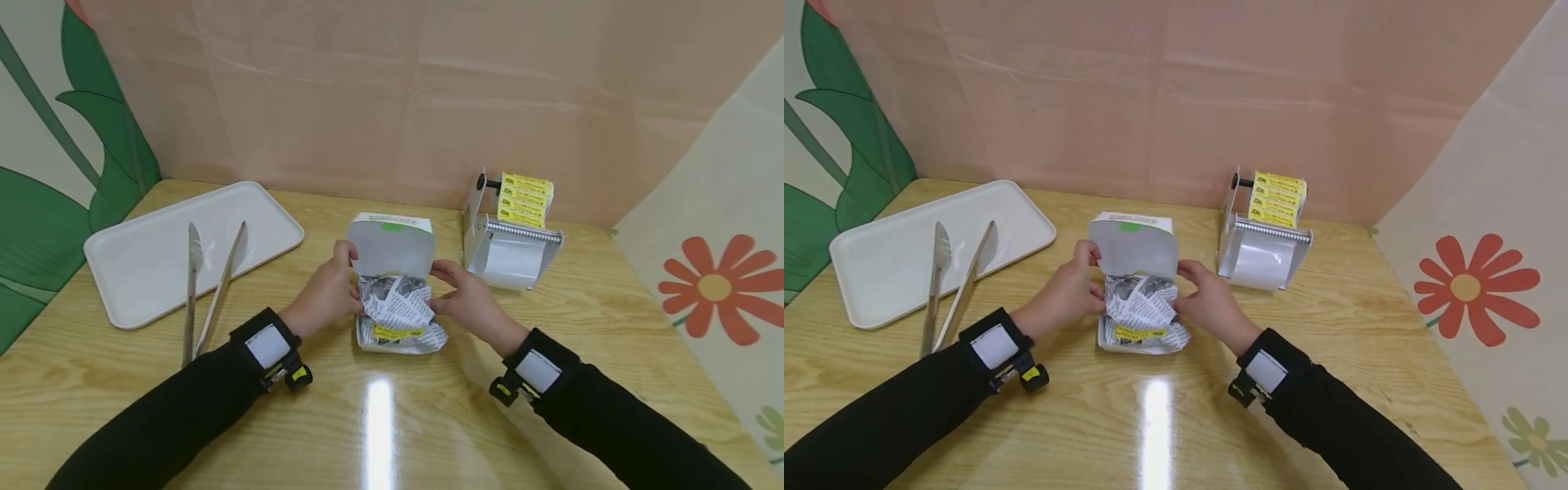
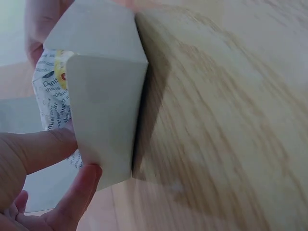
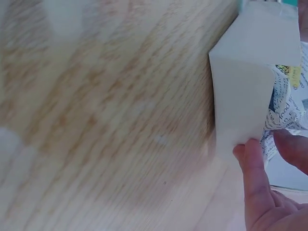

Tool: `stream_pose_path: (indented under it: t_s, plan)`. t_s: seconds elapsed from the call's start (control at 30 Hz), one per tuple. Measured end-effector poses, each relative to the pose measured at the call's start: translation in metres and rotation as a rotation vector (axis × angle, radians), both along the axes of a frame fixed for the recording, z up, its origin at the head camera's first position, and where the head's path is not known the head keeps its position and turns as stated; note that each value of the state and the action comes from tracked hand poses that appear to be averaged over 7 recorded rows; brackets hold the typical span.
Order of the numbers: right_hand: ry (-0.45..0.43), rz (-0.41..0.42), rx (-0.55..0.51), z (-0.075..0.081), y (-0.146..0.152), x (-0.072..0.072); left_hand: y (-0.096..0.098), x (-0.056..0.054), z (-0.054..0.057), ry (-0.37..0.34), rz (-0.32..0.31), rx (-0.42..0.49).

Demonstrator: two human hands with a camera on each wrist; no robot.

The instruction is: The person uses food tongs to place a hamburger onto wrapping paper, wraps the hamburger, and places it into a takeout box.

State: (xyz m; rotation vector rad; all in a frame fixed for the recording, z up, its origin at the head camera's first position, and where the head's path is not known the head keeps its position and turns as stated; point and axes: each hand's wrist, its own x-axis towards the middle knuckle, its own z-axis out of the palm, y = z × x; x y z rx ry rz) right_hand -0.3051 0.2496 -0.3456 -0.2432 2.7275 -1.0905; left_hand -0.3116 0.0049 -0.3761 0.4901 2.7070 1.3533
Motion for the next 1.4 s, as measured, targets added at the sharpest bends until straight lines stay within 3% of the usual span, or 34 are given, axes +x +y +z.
stream_pose_path:
  t_s: [0.23, 0.4, 0.67, 0.8, 1.03, 1.27, 1.4]
  plan:
    - [0.024, -0.016, -0.016, -0.004, 0.002, 0.001, 0.001, 0.002, -0.004, 0.048, 0.012, 0.014]
    - [0.028, -0.008, -0.008, -0.005, 0.003, 0.002, 0.001, 0.001, -0.001, 0.009, 0.034, -0.044]
    - [-0.028, 0.043, -0.174, -0.006, 0.011, 0.007, -0.001, 0.002, 0.002, -0.043, 0.064, -0.144]
    - [-0.114, 0.060, -0.241, -0.006, 0.016, 0.010, -0.002, 0.003, 0.001, -0.054, 0.073, -0.179]
    - [-0.191, 0.070, -0.293, -0.006, 0.018, 0.015, -0.005, 0.004, -0.002, -0.062, 0.058, -0.099]
    - [-0.124, -0.013, -0.291, -0.009, 0.006, 0.024, -0.011, 0.007, -0.001, -0.075, -0.049, -0.069]
    - [-0.005, -0.001, -0.215, -0.011, 0.002, 0.029, -0.013, 0.010, 0.000, -0.189, -0.096, -0.002]
